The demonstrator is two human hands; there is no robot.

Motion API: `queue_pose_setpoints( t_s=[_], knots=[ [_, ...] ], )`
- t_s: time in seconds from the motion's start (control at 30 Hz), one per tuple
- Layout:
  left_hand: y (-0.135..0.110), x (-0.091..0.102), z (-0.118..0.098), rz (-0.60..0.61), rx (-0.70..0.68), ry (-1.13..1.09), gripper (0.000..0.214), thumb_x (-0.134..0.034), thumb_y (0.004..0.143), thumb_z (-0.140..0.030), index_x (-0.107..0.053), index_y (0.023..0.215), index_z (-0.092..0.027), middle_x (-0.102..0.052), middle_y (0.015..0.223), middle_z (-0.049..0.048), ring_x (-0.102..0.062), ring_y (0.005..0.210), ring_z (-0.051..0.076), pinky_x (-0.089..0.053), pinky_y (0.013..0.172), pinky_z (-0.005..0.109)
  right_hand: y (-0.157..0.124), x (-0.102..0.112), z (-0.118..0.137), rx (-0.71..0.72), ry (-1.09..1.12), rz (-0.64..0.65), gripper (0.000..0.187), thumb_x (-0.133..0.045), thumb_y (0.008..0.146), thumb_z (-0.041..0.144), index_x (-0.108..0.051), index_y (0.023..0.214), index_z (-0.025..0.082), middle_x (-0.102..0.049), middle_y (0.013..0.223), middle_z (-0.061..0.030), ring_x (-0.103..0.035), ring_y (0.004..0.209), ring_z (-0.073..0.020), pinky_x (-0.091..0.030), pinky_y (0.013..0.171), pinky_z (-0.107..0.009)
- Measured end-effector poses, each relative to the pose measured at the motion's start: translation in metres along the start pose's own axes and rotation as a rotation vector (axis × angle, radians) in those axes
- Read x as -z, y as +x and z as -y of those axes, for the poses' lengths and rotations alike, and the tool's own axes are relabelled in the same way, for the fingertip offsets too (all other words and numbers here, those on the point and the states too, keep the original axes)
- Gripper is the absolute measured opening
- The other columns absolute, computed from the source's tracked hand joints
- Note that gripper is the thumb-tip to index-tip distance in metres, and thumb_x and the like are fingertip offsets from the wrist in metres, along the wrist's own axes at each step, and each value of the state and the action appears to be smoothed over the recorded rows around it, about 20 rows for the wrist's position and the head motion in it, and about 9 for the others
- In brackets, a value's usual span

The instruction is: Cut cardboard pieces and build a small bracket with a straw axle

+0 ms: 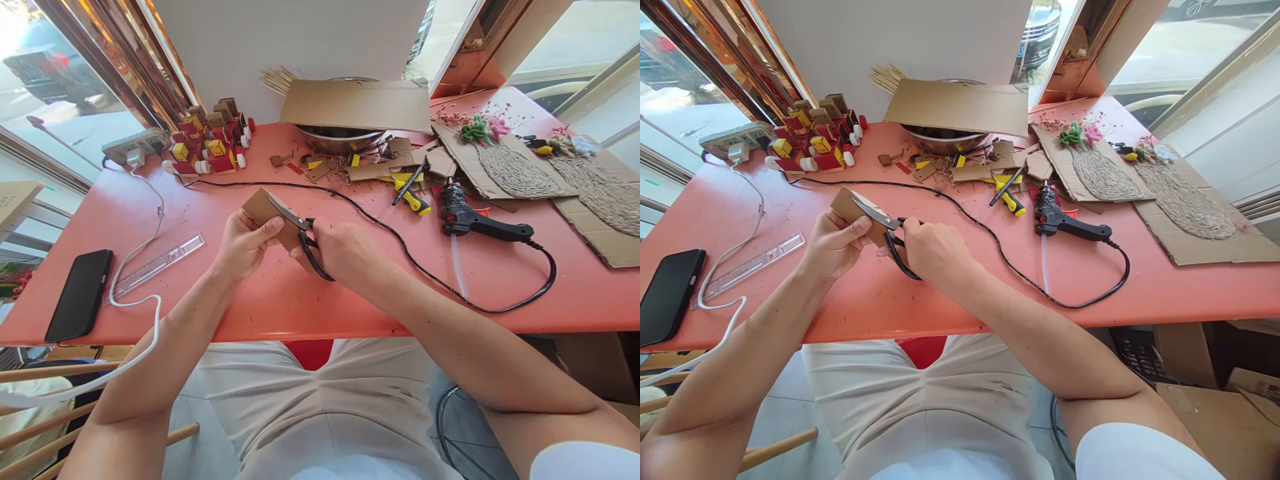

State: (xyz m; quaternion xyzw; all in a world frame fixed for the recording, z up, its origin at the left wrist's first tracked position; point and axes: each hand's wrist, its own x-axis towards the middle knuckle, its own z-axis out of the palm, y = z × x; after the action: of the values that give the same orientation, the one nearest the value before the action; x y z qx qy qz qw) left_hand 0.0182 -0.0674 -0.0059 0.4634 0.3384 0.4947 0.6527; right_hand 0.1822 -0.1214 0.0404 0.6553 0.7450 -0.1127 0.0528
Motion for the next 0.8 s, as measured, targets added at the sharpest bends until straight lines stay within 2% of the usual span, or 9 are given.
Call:
queue_pose_setpoints(
  t_s=[0.23, 0.4, 0.5, 0.67, 0.8],
  knots=[
    [0.000, 0.000, -0.001, -0.008, -0.030, 0.006, 0.049, -0.106, 0.049, -0.042, -0.074, 0.076, -0.017, -0.081, 0.079, 0.0056, -0.080, 0.074, 0.025, -0.068, 0.065, 0.033, 0.003, -0.003, -0.003, 0.019, 0.017, -0.028, 0.045, -0.048, 0.108, 0.048, -0.067, 0.126, 0.011, -0.081, 0.100, -0.0228, -0.079, 0.094, -0.0330, -0.040, 0.063, -0.029],
    [0.002, -0.001, 0.000, -0.015, -0.018, 0.012, 0.050, -0.106, 0.048, -0.043, -0.075, 0.076, -0.016, -0.081, 0.080, 0.0070, -0.080, 0.076, 0.026, -0.068, 0.067, 0.036, 0.007, -0.006, -0.004, 0.038, 0.068, -0.041, 0.046, -0.051, 0.107, 0.052, -0.071, 0.120, 0.012, -0.081, 0.103, -0.0215, -0.079, 0.096, -0.0317, -0.041, 0.065, -0.030],
    [0.003, -0.001, 0.000, -0.016, -0.017, 0.010, 0.052, -0.106, 0.046, -0.046, -0.077, 0.076, -0.016, -0.081, 0.077, 0.0062, -0.078, 0.072, 0.024, -0.068, 0.066, 0.034, 0.006, -0.005, -0.003, 0.034, 0.063, -0.052, 0.049, -0.049, 0.107, 0.053, -0.069, 0.123, 0.011, -0.081, 0.104, -0.0222, -0.079, 0.097, -0.0326, -0.041, 0.065, -0.030],
    [0.001, -0.004, 0.000, 0.039, 0.001, 0.008, 0.052, -0.106, 0.047, -0.046, -0.078, 0.078, -0.015, -0.081, 0.076, 0.0063, -0.077, 0.067, 0.023, -0.067, 0.063, 0.033, 0.000, 0.003, 0.001, 0.000, 0.023, 0.004, 0.043, -0.044, 0.110, 0.044, -0.062, 0.128, 0.010, -0.080, 0.103, -0.0238, -0.079, 0.097, -0.0342, -0.038, 0.064, -0.031],
    [-0.001, -0.005, 0.000, 0.082, 0.000, -0.002, 0.046, -0.105, 0.051, -0.045, -0.079, 0.076, -0.016, -0.080, 0.072, 0.0051, -0.074, 0.059, 0.020, -0.065, 0.057, 0.031, 0.000, 0.005, 0.001, -0.003, 0.015, 0.008, 0.045, -0.044, 0.110, 0.048, -0.063, 0.127, 0.011, -0.080, 0.103, -0.0244, -0.079, 0.097, -0.0356, -0.039, 0.065, -0.031]
  ],
)
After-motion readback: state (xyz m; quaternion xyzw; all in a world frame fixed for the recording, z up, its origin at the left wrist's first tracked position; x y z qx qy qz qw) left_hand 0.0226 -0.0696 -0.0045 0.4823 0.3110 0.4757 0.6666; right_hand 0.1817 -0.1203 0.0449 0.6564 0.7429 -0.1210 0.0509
